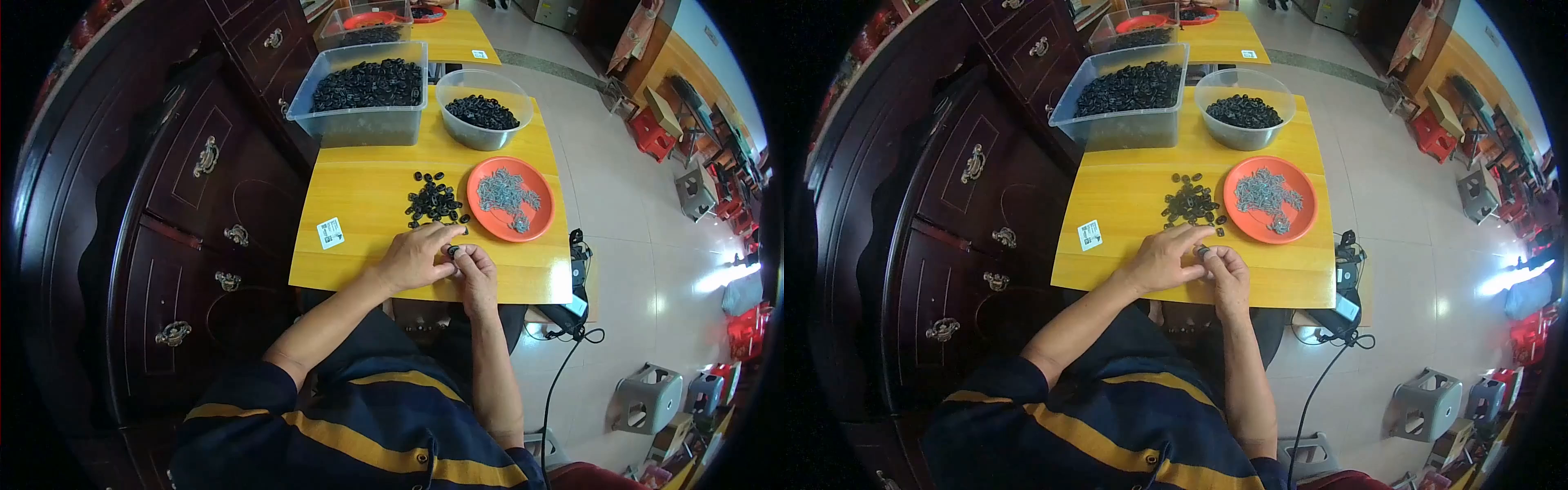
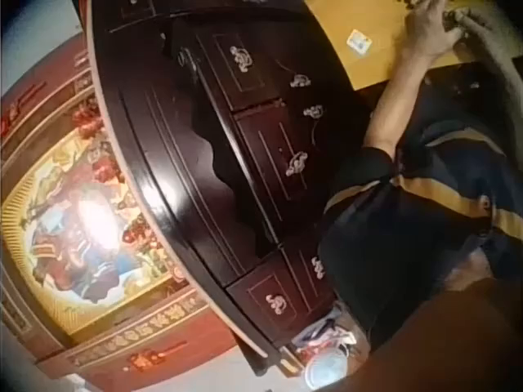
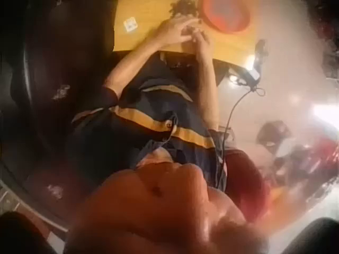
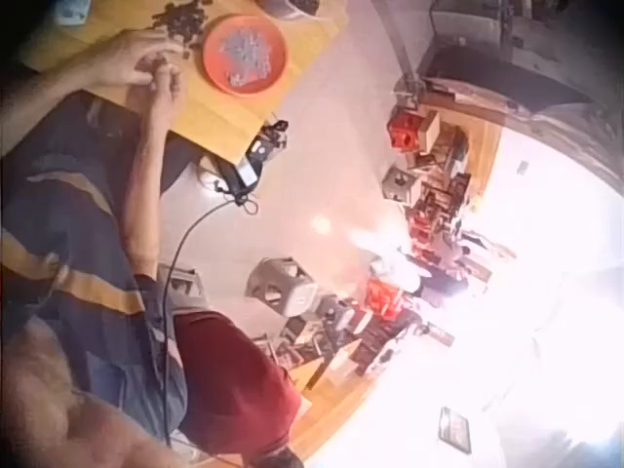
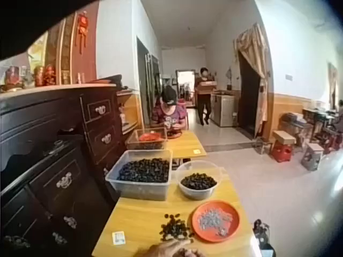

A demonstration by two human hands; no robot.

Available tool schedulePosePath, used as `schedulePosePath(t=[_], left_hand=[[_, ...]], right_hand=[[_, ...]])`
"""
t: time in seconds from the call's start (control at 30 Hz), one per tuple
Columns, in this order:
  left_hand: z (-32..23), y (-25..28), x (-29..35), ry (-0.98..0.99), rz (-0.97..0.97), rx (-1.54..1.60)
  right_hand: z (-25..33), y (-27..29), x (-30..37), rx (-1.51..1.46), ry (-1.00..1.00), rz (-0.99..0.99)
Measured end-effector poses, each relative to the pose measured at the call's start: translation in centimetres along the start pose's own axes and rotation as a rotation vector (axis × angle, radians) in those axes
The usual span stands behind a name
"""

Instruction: The person assembles small black plastic components by hand.

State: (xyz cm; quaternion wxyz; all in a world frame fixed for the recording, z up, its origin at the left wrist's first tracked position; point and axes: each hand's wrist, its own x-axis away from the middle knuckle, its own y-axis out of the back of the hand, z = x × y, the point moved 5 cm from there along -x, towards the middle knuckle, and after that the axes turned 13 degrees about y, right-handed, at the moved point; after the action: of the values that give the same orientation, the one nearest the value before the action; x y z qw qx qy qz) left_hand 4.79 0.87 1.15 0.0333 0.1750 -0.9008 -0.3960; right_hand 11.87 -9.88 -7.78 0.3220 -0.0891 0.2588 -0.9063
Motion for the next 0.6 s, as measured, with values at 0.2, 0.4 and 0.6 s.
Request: schedulePosePath(t=[0.2,0.4,0.6], left_hand=[[-0.2,-0.8,-0.1,-0.112,-0.234,-0.079],[-0.2,-0.5,-0.3,-0.132,-0.217,-0.039],[-0.4,-0.5,-0.2,-0.147,-0.184,-0.057]], right_hand=[[-0.1,1.0,-0.3,-0.02,0.004,-0.042],[0.3,0.4,-0.4,-0.132,-0.041,-0.065],[-0.3,1.0,-0.4,-0.075,-0.03,-0.067]])
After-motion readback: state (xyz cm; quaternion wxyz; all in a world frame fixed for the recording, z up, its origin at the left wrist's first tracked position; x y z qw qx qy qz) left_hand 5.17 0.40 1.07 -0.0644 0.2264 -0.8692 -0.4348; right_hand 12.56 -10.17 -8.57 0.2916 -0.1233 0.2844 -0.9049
